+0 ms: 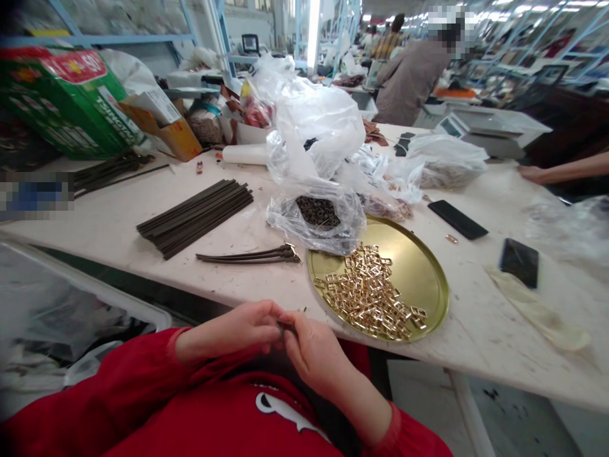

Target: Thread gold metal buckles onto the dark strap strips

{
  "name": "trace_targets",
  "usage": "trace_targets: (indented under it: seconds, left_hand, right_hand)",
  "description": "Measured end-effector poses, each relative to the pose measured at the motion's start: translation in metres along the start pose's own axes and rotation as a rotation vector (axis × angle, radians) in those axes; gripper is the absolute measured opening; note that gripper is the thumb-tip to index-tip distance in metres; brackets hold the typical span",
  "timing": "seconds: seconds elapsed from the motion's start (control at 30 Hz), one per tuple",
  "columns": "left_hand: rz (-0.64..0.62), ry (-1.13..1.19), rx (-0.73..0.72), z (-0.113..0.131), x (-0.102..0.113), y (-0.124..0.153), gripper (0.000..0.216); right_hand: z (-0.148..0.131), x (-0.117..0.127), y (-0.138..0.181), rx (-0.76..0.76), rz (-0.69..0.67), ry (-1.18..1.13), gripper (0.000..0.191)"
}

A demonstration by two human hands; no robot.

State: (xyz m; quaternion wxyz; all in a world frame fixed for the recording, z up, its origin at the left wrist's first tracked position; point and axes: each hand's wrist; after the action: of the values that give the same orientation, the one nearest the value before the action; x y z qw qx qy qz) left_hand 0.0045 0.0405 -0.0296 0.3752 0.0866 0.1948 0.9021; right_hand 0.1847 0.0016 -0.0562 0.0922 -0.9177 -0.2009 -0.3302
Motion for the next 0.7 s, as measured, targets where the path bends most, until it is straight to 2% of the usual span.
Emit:
trace_targets:
  seconds: [0.17, 0.3, 0.37, 0.43, 0.57, 0.63, 0.7]
  left_hand:
    - [-0.053, -0.113, -0.016, 0.000, -0.003, 0.006, 0.020]
    - [-0.054, -0.401, -0.062, 0.000, 0.000, 0.010, 0.020]
    - [-0.010, -0.458, -0.089, 0.000, 0.002, 0.012, 0.023]
    - [0.027, -0.436, -0.077, 0.001, 0.004, 0.014, 0.025]
    - [-0.012, -0.384, -0.029, 0.003, 0.006, 0.017, 0.026]
    - [-0.032, -0.365, -0.021, 0.004, 0.007, 0.018, 0.026]
    - [-0.041, -0.346, -0.018, 0.005, 0.007, 0.018, 0.025]
  right_hand:
    - [0.002, -0.009, 0.010, 0.074, 0.048, 0.083, 0.028]
    - [-0.003, -0.008, 0.010, 0.027, 0.082, 0.036, 0.025]
    - [-0.007, -0.004, 0.008, -0.050, 0.047, -0.136, 0.026]
    - [-0.009, 0.001, 0.007, -0.148, -0.047, -0.369, 0.030]
    - [-0.006, 0.003, 0.006, -0.293, -0.232, -0.830, 0.029]
    - [-0.003, -0.001, 0.006, -0.363, -0.269, -1.031, 0.023]
    - [-0.002, -0.004, 0.006, -0.413, -0.277, -1.117, 0.019]
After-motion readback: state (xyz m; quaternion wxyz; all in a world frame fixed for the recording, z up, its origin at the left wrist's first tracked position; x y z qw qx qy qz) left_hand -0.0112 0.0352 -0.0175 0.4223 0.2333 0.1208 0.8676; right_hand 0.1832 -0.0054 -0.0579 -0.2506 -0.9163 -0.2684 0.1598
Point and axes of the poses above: each hand's wrist, its own y-axis away from the middle knuckle, its own x-axis out of the back of the hand, z = x × y, and after that the axes turned 2 degrees about -x, right-handed
